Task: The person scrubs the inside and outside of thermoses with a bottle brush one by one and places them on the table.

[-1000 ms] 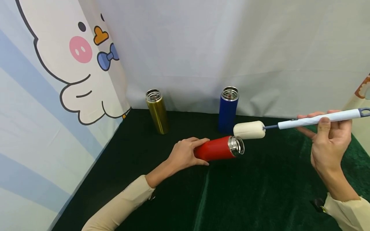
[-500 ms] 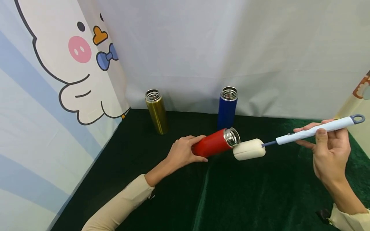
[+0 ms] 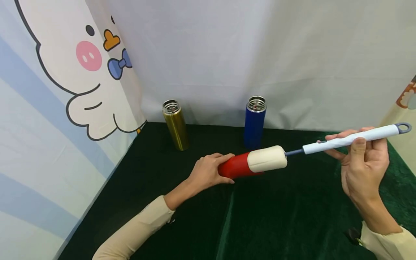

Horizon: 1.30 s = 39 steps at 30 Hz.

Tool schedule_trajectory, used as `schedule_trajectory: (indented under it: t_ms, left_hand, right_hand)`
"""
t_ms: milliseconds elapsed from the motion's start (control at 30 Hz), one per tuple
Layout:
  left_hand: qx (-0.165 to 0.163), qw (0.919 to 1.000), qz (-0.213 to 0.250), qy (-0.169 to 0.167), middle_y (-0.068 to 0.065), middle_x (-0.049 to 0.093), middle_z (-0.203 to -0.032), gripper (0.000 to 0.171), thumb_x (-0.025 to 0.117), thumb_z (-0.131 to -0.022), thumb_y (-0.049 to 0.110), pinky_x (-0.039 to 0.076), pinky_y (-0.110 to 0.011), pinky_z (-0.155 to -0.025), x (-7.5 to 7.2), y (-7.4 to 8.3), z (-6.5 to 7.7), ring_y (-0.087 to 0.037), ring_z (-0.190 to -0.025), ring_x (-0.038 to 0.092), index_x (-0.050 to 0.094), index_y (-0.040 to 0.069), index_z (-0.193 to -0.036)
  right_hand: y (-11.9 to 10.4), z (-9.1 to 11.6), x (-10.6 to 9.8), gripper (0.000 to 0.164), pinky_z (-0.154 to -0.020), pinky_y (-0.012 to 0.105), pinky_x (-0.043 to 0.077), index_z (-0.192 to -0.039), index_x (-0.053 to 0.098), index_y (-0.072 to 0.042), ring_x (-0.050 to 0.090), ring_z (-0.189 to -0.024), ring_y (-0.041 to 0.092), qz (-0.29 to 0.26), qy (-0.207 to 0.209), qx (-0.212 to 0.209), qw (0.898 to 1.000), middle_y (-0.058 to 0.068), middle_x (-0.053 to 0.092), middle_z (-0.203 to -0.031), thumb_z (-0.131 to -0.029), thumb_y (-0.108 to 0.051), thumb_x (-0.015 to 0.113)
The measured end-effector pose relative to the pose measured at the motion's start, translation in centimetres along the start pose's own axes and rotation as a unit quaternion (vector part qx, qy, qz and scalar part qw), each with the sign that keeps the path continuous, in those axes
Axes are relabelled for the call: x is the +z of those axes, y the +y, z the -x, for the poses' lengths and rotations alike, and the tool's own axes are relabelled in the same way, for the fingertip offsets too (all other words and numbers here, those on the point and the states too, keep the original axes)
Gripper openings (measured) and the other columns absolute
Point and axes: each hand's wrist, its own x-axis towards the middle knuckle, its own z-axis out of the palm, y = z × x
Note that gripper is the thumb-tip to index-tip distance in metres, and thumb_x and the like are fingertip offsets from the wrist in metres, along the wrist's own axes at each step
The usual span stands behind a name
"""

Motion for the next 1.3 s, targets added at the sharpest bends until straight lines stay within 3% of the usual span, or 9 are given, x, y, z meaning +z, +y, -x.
schedule_trajectory:
  t_ms: [200, 500, 767, 1200, 1300]
  left_hand:
    - [0.012, 0.9999, -0.011, -0.004, -0.009, 0.070, -0.125, 0.079, 0.090, -0.075, 0.049, 0.061, -0.042, -0.089, 0.0, -0.1, 0.2, -0.024, -0.102, 0.072, 0.058, 0.026, -0.143]
    - [0.013, 0.9998, 0.015, 0.002, -0.010, 0.070, -0.126, 0.079, 0.090, -0.074, 0.047, 0.060, -0.043, -0.091, -0.1, -0.4, 0.5, -0.025, -0.105, 0.072, 0.059, 0.027, -0.143]
    - [-0.029, 0.9986, 0.043, 0.010, -0.011, 0.070, -0.128, 0.079, 0.090, -0.074, 0.046, 0.059, -0.044, -0.094, -0.3, -0.7, 0.4, -0.027, -0.108, 0.071, 0.059, 0.026, -0.144]
    - [-0.034, 0.9987, 0.036, 0.016, -0.011, 0.072, -0.125, 0.079, 0.089, -0.075, 0.047, 0.060, -0.043, -0.091, -0.3, -0.9, 0.1, -0.026, -0.104, 0.072, 0.058, 0.025, -0.144]
    - [-0.033, 0.9986, 0.038, 0.016, -0.012, 0.072, -0.125, 0.079, 0.090, -0.075, 0.046, 0.060, -0.044, -0.091, -0.4, -0.9, 0.1, -0.026, -0.104, 0.072, 0.058, 0.024, -0.144]
  right_hand:
    - [1.0, -1.0, 0.5, 0.023, -0.079, 0.038, 0.062, -0.124, 0.040, 0.014, 0.075, -0.093, 0.034, 0.032, 0.030, -0.029, 0.999, 0.026, 0.064, -0.107, -0.105, 0.002, 0.043]
    - [1.5, -0.7, -2.2, 0.020, -0.075, 0.034, 0.063, -0.123, 0.043, 0.011, 0.076, -0.093, 0.032, 0.084, 0.065, -0.020, 0.994, 0.024, 0.066, -0.104, -0.104, 0.003, 0.044]
    - [0.4, 0.7, -3.1, 0.022, -0.076, 0.029, 0.061, -0.125, 0.046, 0.008, 0.077, -0.092, 0.022, 0.159, 0.020, 0.008, 0.987, 0.018, 0.068, -0.106, -0.104, 0.007, 0.042]
    - [-0.5, 1.2, -1.7, 0.023, -0.077, 0.032, 0.062, -0.126, 0.044, 0.013, 0.077, -0.094, 0.027, 0.115, -0.019, 0.005, 0.993, 0.021, 0.067, -0.106, -0.103, 0.012, 0.039]
    - [-0.5, 1.1, -1.3, 0.023, -0.076, 0.034, 0.062, -0.126, 0.043, 0.014, 0.076, -0.094, 0.030, 0.079, -0.021, 0.008, 0.997, 0.023, 0.066, -0.107, -0.104, 0.011, 0.037]
